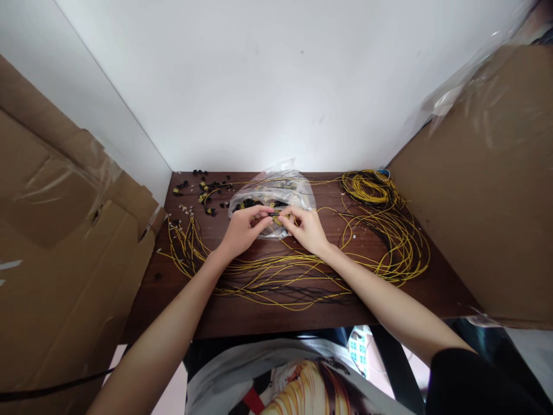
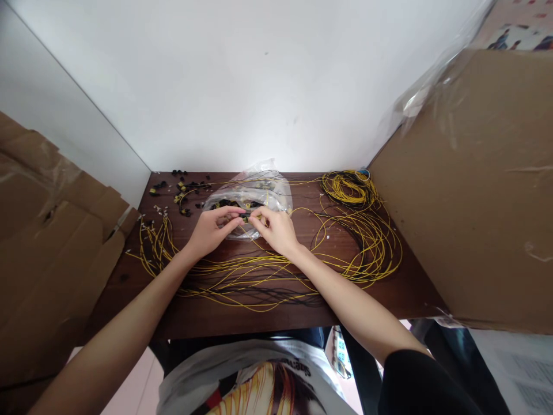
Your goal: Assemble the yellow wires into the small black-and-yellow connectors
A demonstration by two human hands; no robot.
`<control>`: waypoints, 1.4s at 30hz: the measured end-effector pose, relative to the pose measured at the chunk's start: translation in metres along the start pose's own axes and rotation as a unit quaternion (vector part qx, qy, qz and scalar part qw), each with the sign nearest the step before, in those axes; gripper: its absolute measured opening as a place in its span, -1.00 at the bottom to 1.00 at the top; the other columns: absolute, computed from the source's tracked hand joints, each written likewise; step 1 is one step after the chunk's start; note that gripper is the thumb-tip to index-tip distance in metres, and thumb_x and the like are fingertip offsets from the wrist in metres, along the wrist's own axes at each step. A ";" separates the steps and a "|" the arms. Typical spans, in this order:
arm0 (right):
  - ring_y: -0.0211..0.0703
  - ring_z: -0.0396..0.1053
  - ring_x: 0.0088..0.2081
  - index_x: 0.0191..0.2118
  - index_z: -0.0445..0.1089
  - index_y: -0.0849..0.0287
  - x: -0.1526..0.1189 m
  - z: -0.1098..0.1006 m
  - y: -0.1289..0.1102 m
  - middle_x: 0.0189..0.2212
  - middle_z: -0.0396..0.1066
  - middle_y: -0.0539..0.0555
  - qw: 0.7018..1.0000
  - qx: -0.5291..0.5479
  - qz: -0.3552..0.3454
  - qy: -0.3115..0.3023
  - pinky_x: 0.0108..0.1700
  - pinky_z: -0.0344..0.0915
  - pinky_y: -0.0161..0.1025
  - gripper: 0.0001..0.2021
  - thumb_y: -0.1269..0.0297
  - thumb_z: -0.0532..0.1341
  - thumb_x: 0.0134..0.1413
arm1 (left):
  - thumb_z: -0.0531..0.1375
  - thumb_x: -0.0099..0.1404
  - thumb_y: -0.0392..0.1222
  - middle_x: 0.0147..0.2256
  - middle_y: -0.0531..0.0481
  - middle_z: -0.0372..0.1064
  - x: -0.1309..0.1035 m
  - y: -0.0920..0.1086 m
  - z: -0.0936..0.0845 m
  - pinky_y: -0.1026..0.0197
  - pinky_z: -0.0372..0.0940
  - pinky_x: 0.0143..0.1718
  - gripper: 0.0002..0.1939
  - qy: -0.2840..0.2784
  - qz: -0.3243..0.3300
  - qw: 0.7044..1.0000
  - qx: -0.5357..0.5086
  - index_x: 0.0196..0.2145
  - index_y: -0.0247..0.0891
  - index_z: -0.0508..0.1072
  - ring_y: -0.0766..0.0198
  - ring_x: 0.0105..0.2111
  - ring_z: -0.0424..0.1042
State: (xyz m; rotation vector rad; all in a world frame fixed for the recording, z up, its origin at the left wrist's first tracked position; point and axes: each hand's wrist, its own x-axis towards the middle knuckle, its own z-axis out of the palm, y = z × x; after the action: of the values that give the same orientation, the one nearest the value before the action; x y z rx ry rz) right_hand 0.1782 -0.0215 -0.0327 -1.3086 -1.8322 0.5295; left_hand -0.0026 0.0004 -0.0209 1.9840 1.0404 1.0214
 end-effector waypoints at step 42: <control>-0.37 0.11 -0.63 -0.34 0.45 0.22 -0.002 0.003 -0.005 -0.69 0.16 -0.11 0.999 0.042 -0.007 0.007 -0.49 0.06 -0.37 -0.74 0.17 0.11 0.15 | 0.21 0.15 -0.24 -0.48 0.05 0.36 -0.001 0.006 0.000 0.33 0.19 -0.47 -0.90 0.069 0.071 0.995 0.031 -0.35 -0.30 0.47 0.40 -0.53 0.23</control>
State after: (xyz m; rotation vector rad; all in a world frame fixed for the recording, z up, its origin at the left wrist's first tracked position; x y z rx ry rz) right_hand 0.1736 -0.0246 -0.0316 -1.2390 -1.7880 0.5816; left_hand -0.0009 -0.0030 -0.0165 2.0856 1.0272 1.2310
